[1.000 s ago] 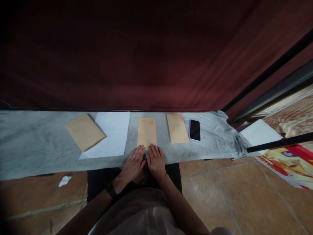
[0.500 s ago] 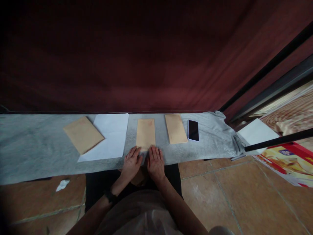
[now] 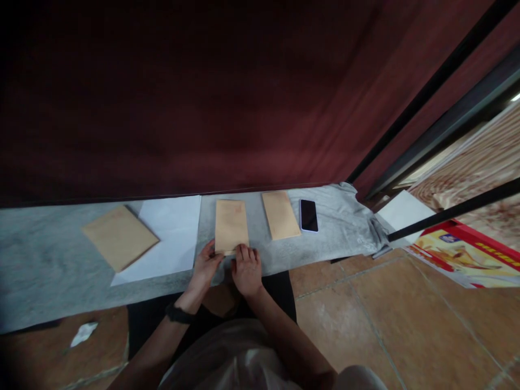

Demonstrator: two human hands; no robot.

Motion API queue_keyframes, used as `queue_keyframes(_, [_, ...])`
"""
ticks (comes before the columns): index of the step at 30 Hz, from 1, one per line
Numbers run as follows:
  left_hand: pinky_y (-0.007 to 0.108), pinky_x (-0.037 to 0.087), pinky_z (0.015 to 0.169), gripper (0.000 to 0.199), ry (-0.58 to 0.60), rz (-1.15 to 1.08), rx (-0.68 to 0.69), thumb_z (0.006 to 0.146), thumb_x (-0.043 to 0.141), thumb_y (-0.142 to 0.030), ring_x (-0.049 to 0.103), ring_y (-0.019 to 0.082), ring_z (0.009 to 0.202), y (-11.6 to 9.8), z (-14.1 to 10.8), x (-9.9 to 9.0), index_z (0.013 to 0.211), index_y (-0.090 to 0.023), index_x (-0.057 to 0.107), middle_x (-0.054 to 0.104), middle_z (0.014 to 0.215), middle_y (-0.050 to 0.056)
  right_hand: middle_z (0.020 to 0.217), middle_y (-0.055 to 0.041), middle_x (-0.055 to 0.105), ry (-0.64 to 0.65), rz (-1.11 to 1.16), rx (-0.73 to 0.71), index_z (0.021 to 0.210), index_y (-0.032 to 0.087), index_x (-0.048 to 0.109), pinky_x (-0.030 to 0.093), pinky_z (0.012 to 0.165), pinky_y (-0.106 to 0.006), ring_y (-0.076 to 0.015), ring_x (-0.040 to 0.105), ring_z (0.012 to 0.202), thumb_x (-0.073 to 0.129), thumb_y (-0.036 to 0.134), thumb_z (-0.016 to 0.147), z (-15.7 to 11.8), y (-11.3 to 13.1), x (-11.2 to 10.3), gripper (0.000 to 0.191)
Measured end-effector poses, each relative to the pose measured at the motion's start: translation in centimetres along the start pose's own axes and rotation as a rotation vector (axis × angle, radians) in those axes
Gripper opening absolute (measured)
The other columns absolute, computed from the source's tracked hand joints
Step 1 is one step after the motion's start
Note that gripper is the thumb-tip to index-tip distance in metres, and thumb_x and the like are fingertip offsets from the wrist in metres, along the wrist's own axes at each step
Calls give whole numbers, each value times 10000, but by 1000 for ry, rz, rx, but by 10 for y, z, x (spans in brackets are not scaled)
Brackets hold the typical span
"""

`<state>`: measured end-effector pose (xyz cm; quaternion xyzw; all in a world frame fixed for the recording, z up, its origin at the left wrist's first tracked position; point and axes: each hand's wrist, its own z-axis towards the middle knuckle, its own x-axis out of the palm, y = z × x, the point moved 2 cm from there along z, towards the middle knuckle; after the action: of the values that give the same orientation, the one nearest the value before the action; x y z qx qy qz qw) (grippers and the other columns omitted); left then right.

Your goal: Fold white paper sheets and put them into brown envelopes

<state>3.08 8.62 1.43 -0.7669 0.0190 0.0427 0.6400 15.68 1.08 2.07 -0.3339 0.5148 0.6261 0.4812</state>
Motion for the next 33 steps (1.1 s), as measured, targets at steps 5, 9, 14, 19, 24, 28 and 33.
queue_keyframes(5, [317, 561, 805, 482, 125, -6, 87, 749, 666, -237, 683, 177, 837, -20, -13, 17, 1226, -167, 646, 724, 917, 32, 1375, -142, 635, -3, -33, 63, 1486, 199, 481, 513, 933, -382, -263, 672, 1052, 430, 194, 978, 18, -6, -11, 510])
queue_keyframes(9, [327, 576, 818, 616, 190, -11, 74, 784, 736, -465, 694, 180, 888, -22, -19, 16, 1318, -184, 612, 720, 1035, 68, 1212, -142, 707, -77, 228, 232, 1300, 203, 641, 548, 836, -339, -232, 718, 905, 370, 246, 1016, 25, -26, -22, 395])
queue_keyframes(14, [357, 606, 772, 640, 225, -123, -142, 829, 676, -599, 730, 221, 898, -9, -28, 15, 1303, -175, 608, 737, 1076, 112, 701, -46, 669, -173, 893, 474, 757, 205, 634, 590, 727, -330, -203, 692, 707, 462, 522, 985, 20, -31, -16, 426])
queue_keyframes(19, [296, 587, 653, 507, 203, -207, -170, 721, 788, -491, 715, 179, 725, -8, -30, 20, 1091, -159, 692, 762, 932, 71, 784, -48, 724, -100, 1541, 649, 794, 214, 607, 626, 780, -412, -220, 725, 727, 694, 523, 829, 7, -8, 2, 323])
queue_keyframes(24, [237, 499, 507, 333, 180, -6, -179, 702, 752, -425, 626, 131, 516, -1, -16, 7, 888, -158, 679, 681, 648, -7, 840, -82, 753, 97, 1717, 702, 832, 201, 627, 621, 813, -453, -248, 751, 774, 717, 455, 815, -2, -5, 8, 270])
queue_keyframes(28, [232, 456, 458, 225, 175, 112, -203, 747, 705, -340, 594, 135, 449, 6, -6, -5, 886, -175, 645, 634, 561, -35, 894, -125, 766, 306, 1437, 636, 939, 150, 700, 624, 745, -440, -246, 748, 749, 632, 507, 876, -13, -21, 5, 369])
queue_keyframes(33, [225, 434, 480, 150, 179, 285, -199, 811, 639, -206, 601, 137, 468, 2, 1, -13, 958, -182, 626, 611, 544, -59, 1313, -131, 683, 40, 674, 79, 1322, 179, 645, 509, 1070, -453, -254, 633, 1234, 424, 362, 1022, -16, -34, -18, 415])
